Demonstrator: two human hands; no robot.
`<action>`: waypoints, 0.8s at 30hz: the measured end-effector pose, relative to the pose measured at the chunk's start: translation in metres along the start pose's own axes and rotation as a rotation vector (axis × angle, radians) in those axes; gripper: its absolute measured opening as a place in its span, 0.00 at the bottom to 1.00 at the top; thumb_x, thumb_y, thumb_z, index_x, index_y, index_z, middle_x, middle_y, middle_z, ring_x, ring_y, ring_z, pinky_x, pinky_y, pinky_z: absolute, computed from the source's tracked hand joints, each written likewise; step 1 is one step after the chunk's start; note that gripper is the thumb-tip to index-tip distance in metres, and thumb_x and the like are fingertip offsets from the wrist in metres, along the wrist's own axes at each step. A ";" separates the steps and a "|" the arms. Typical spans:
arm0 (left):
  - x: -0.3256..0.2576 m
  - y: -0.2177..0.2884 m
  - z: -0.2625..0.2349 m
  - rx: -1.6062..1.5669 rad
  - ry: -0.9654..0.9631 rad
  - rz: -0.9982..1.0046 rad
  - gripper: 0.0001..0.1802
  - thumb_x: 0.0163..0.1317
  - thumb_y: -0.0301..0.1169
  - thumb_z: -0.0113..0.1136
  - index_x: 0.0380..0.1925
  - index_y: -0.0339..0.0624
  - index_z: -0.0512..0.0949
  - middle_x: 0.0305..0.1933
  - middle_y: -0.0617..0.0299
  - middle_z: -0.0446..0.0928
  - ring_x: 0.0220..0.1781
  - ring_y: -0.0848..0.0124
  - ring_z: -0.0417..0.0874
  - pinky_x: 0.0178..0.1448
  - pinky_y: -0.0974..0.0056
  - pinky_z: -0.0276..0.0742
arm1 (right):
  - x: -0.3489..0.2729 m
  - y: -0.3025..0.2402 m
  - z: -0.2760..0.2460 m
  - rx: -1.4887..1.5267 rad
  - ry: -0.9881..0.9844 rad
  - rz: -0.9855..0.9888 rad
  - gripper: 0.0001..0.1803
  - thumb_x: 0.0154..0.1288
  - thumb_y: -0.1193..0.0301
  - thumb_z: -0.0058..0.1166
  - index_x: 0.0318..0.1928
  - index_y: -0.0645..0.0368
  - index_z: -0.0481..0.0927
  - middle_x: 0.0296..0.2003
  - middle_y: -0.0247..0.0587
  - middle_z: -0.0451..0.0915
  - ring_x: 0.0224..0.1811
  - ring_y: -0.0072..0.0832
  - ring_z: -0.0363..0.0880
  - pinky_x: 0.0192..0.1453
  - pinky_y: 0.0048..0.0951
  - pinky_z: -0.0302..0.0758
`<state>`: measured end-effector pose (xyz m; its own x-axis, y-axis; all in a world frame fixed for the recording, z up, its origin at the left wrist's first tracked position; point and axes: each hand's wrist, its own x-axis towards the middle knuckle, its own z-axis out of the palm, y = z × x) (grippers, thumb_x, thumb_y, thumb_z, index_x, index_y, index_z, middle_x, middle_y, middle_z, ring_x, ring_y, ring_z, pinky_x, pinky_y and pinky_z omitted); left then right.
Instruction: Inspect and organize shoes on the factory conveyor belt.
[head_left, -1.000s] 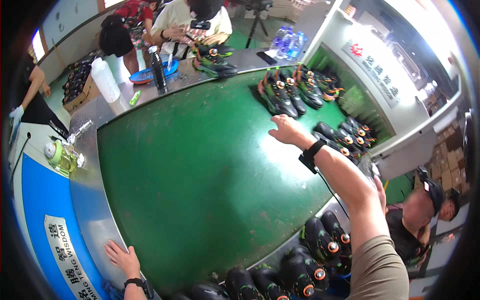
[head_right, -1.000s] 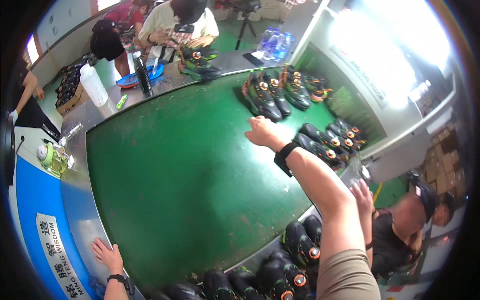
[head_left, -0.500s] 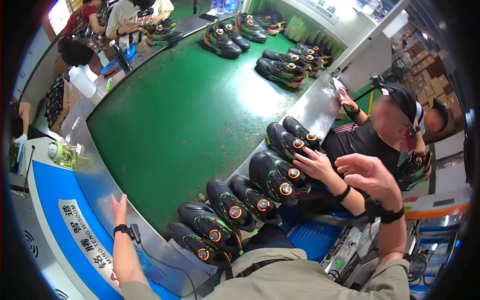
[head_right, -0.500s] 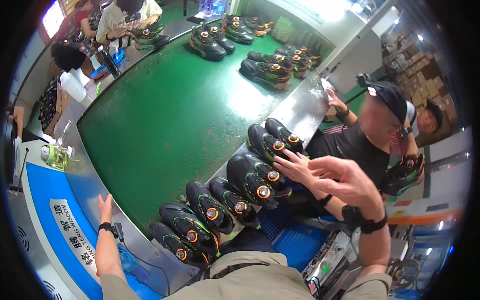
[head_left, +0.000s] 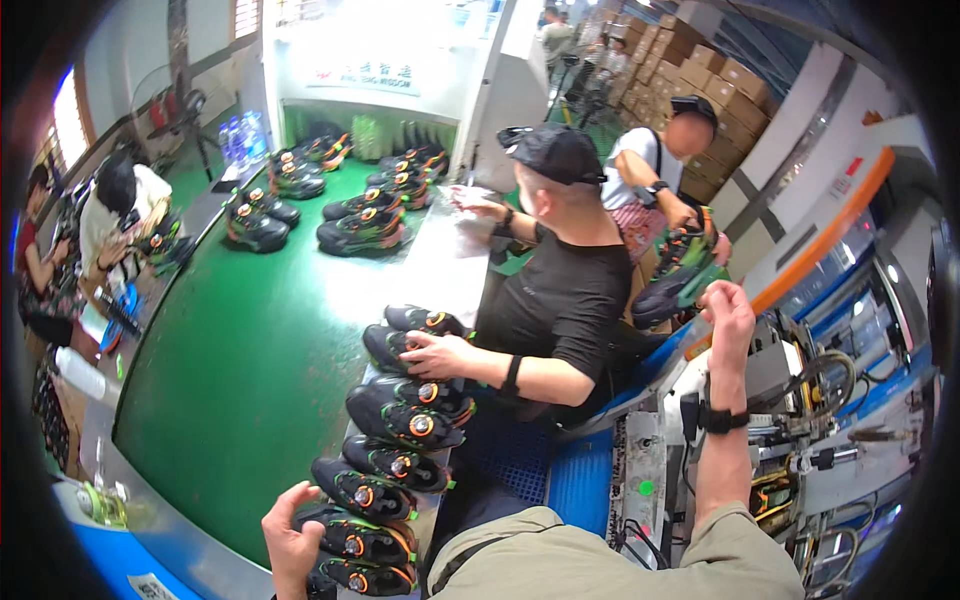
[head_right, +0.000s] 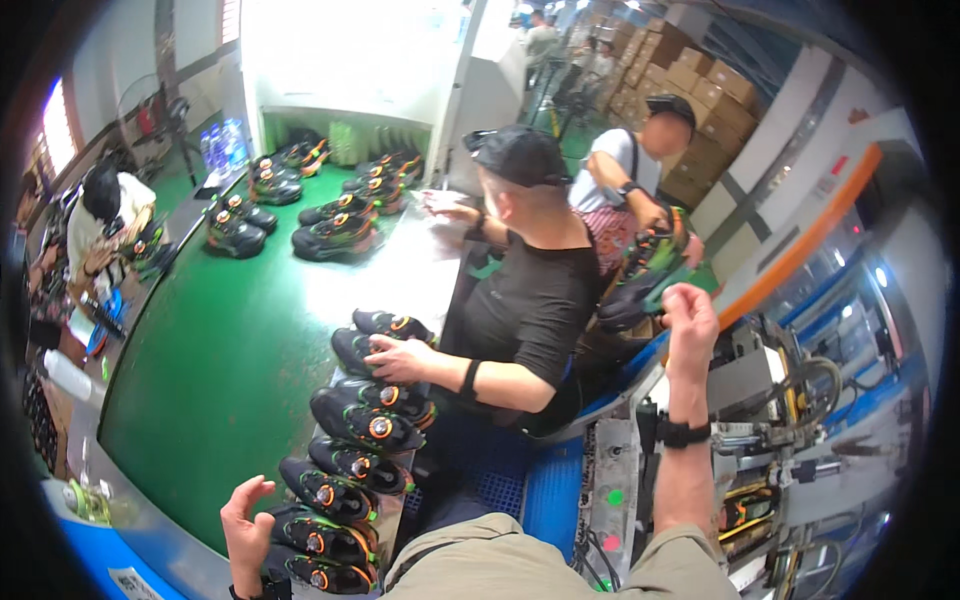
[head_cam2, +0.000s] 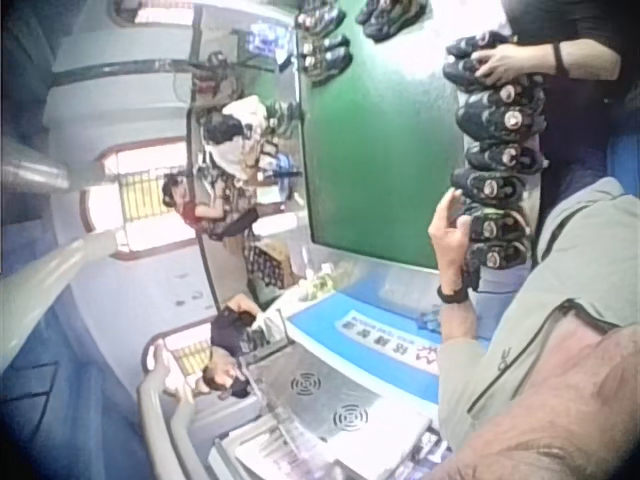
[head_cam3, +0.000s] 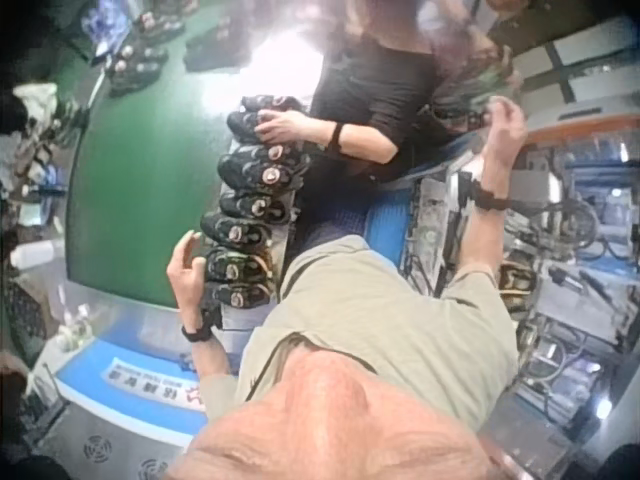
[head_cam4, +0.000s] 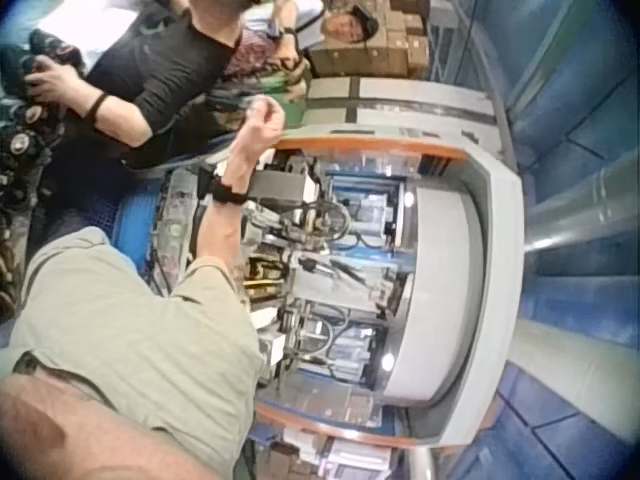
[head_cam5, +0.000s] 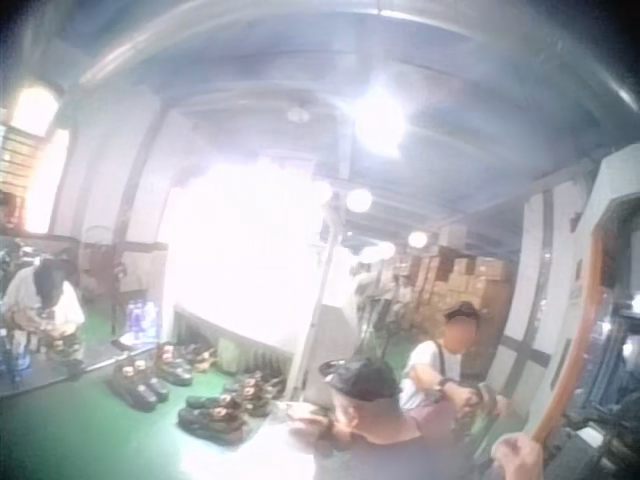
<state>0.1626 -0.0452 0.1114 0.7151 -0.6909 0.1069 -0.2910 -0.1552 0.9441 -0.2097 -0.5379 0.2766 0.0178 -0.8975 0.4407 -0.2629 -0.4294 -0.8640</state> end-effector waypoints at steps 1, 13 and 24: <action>0.012 0.030 0.014 -0.004 -0.053 0.014 0.28 0.49 0.32 0.66 0.52 0.31 0.80 0.47 0.50 0.86 0.52 0.59 0.87 0.61 0.58 0.78 | 0.019 0.014 -0.016 -0.027 0.143 0.017 0.13 0.70 0.64 0.59 0.49 0.58 0.79 0.40 0.29 0.81 0.38 0.15 0.75 0.40 0.20 0.70; 0.177 0.218 0.294 -0.115 -0.880 0.632 0.50 0.52 0.35 0.70 0.73 0.34 0.57 0.63 0.35 0.71 0.63 0.45 0.76 0.66 0.53 0.73 | 0.109 0.232 -0.046 0.752 0.087 0.763 0.35 0.67 0.33 0.44 0.51 0.49 0.80 0.42 0.37 0.79 0.47 0.38 0.77 0.64 0.50 0.72; 0.219 0.244 0.546 0.081 -0.559 0.484 0.68 0.39 0.43 0.77 0.78 0.44 0.44 0.72 0.22 0.51 0.73 0.27 0.57 0.74 0.40 0.63 | 0.117 0.247 -0.026 1.105 -0.005 0.629 0.48 0.63 0.29 0.47 0.72 0.49 0.66 0.65 0.41 0.73 0.66 0.43 0.72 0.69 0.48 0.70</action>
<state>-0.0988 -0.6200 0.1949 0.0717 -0.9481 0.3097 -0.5531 0.2206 0.8034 -0.2973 -0.7458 0.1211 0.1872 -0.9754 -0.1168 0.7135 0.2167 -0.6663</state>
